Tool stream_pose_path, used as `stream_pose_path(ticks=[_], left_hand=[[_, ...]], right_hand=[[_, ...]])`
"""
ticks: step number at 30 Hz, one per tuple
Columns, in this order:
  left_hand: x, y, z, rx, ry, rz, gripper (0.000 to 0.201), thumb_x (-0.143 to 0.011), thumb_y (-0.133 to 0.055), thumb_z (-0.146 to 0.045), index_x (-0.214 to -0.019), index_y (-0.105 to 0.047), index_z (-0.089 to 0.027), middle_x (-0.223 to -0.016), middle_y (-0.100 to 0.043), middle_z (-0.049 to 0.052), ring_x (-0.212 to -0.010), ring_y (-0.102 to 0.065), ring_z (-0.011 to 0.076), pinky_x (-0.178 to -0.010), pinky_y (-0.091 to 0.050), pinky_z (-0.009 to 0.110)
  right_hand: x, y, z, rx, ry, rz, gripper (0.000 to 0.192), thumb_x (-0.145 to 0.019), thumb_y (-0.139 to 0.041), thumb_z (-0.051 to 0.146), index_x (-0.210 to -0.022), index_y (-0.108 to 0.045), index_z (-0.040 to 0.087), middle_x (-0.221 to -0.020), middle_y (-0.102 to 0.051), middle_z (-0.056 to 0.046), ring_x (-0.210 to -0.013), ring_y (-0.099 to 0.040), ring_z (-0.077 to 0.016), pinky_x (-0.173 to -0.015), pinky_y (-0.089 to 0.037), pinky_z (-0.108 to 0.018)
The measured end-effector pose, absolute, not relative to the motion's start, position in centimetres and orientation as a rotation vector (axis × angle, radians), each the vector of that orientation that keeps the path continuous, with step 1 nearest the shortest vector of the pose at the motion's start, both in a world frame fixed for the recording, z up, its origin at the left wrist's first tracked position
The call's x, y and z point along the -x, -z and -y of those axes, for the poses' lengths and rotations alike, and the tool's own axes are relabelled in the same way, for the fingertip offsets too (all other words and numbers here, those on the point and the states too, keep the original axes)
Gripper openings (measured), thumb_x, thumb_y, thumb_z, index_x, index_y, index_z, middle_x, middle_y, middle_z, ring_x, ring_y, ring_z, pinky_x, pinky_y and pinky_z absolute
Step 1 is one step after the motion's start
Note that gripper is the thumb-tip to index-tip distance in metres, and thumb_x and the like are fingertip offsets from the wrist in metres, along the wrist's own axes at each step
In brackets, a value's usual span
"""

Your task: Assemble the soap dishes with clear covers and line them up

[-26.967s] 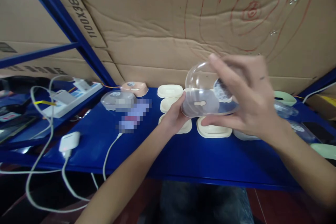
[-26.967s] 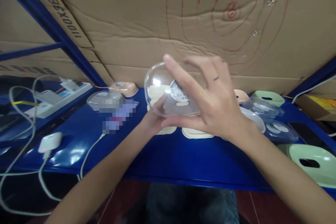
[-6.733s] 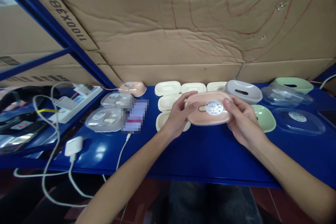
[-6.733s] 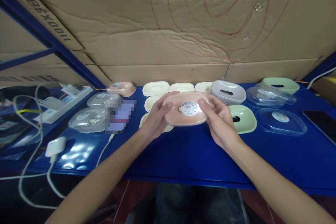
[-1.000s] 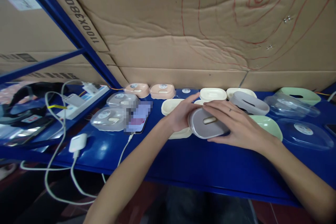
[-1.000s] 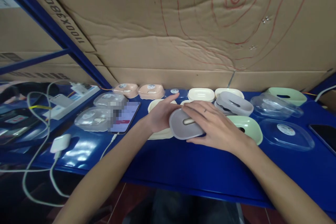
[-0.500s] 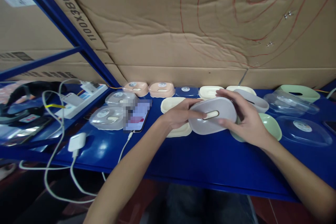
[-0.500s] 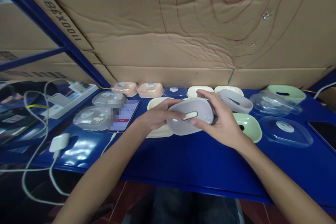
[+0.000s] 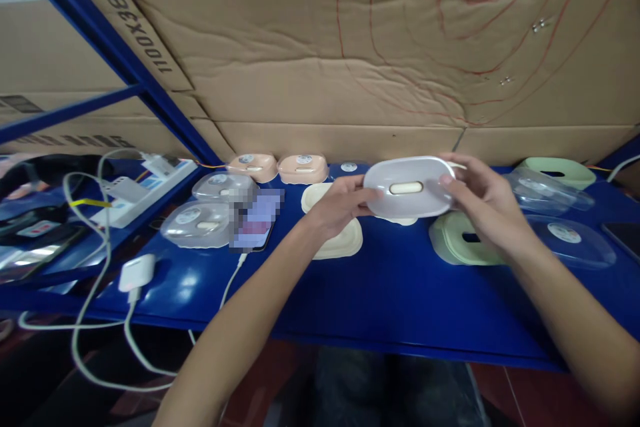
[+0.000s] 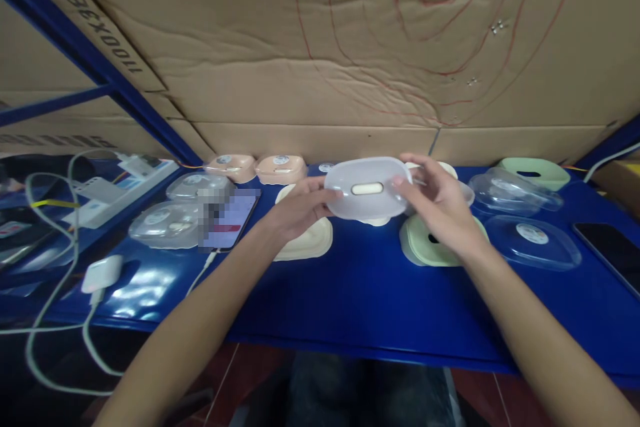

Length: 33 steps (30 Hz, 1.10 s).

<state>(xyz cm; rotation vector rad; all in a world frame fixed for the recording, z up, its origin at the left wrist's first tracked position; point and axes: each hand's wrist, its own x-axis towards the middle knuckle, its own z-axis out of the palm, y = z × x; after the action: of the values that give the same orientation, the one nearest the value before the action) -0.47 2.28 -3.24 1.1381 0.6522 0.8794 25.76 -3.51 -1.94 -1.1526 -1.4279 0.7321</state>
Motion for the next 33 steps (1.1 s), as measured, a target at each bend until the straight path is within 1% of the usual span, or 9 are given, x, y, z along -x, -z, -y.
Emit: stream_pose_path(ticks=[3, 7, 12, 17, 19, 23, 26, 30, 33], left_hand=[[1.2, 3.0, -2.9, -1.097, -0.954, -0.711, 0.039, -0.075, -0.095, -0.031, -0.105, -0.081, -0.012, -0.105, -0.084, 0.014, -0.094, -0.078, 0.0255, -0.092, -0.063, 0.041], [1.6, 2.8, -3.1, -1.016, -1.044, -0.824, 0.034, -0.076, -0.094, -0.031, -0.101, -0.081, -0.011, -0.102, -0.083, 0.015, -0.089, -0.077, 0.0241, -0.088, -0.061, 0.038], [0.8, 3.1, -2.8, -0.964, -1.068, -0.899, 0.032, -0.078, -0.092, -0.031, -0.101, -0.081, -0.011, -0.102, -0.082, 0.015, -0.095, -0.076, 0.0276, -0.081, -0.060, 0.036], [0.1, 3.3, -2.6, -0.959, -1.038, -0.935, 0.034, -0.081, -0.088, -0.028, -0.107, -0.081, -0.008, -0.109, -0.083, 0.018, -0.100, -0.077, 0.0287, -0.080, -0.063, 0.035], [-0.3, 3.2, -2.4, -0.932, -1.030, -0.944, 0.033, -0.084, -0.085, -0.026, -0.112, -0.081, -0.009, -0.112, -0.083, 0.017, -0.104, -0.077, 0.0287, -0.082, -0.065, 0.034], [-1.0, 3.0, -1.9, -0.866, -1.025, -0.953, 0.028, -0.093, -0.077, -0.024, -0.118, -0.079, -0.012, -0.121, -0.082, 0.016, -0.111, -0.078, 0.0284, -0.085, -0.066, 0.034], [-1.3, 3.1, -1.6, -0.829, -1.014, -0.950, 0.026, -0.099, -0.073, -0.027, -0.122, -0.078, -0.015, -0.126, -0.081, 0.015, -0.113, -0.078, 0.0282, -0.084, -0.067, 0.034], [-1.5, 3.0, -1.3, -0.805, -0.993, -0.932, 0.024, -0.099, -0.073, -0.029, -0.119, -0.079, -0.017, -0.124, -0.082, 0.014, -0.110, -0.077, 0.0279, -0.084, -0.066, 0.034], [-1.5, 2.8, -1.2, -0.806, -0.990, -0.910, 0.025, -0.099, -0.073, -0.031, -0.119, -0.078, -0.018, -0.123, -0.082, 0.013, -0.109, -0.077, 0.0275, -0.084, -0.065, 0.033]], right_hand=[[-28.8, -0.2, 5.0, 1.224, -0.461, 1.617, 0.045, -0.094, -0.082, 0.060, -0.129, -0.076, 0.031, -0.126, -0.082, -0.006, -0.107, -0.080, -0.0272, -0.099, -0.068, -0.047], [-33.4, -2.2, 8.4, 1.459, 0.005, 2.076, 0.051, -0.097, -0.076, 0.067, -0.135, -0.077, 0.033, -0.130, -0.083, -0.006, -0.113, -0.081, -0.0340, -0.102, -0.064, -0.052], [-39.2, -1.4, 11.9, 1.617, 0.040, 2.329, 0.052, -0.103, -0.068, 0.063, -0.150, -0.070, 0.039, -0.143, -0.079, -0.005, -0.126, -0.078, -0.0363, -0.109, -0.062, -0.055], [-45.7, 0.3, 12.7, 2.025, 0.211, 2.183, 0.065, -0.098, -0.074, 0.057, -0.152, -0.069, 0.021, -0.144, -0.075, -0.024, -0.135, -0.072, -0.0440, -0.113, -0.057, -0.058], [-47.6, 1.1, 12.4, 2.097, 0.197, 2.193, 0.069, -0.092, -0.082, 0.055, -0.149, -0.070, 0.017, -0.144, -0.074, -0.027, -0.137, -0.070, -0.0459, -0.113, -0.056, -0.058], [-49.5, 3.4, 11.5, 2.052, 0.071, 2.260, 0.074, -0.087, -0.087, 0.061, -0.145, -0.072, 0.018, -0.136, -0.078, -0.023, -0.125, -0.074, -0.0437, -0.106, -0.058, -0.054], [-49.7, 4.9, 11.0, 2.012, 0.113, 2.282, 0.071, -0.084, -0.089, 0.062, -0.137, -0.076, 0.017, -0.127, -0.079, -0.024, -0.116, -0.075, -0.0436, -0.101, -0.059, -0.055], [-49.7, 5.7, 11.1, 2.015, 0.179, 2.248, 0.088, -0.077, -0.091, 0.068, -0.143, -0.072, 0.015, -0.128, -0.075, -0.027, -0.114, -0.074, -0.0461, -0.098, -0.059, -0.059], [-49.7, 5.7, 11.5, 1.897, 0.198, 2.152, 0.085, -0.073, -0.094, 0.069, -0.140, -0.076, 0.020, -0.126, -0.075, -0.023, -0.107, -0.076, -0.0415, -0.093, -0.060, -0.052]])
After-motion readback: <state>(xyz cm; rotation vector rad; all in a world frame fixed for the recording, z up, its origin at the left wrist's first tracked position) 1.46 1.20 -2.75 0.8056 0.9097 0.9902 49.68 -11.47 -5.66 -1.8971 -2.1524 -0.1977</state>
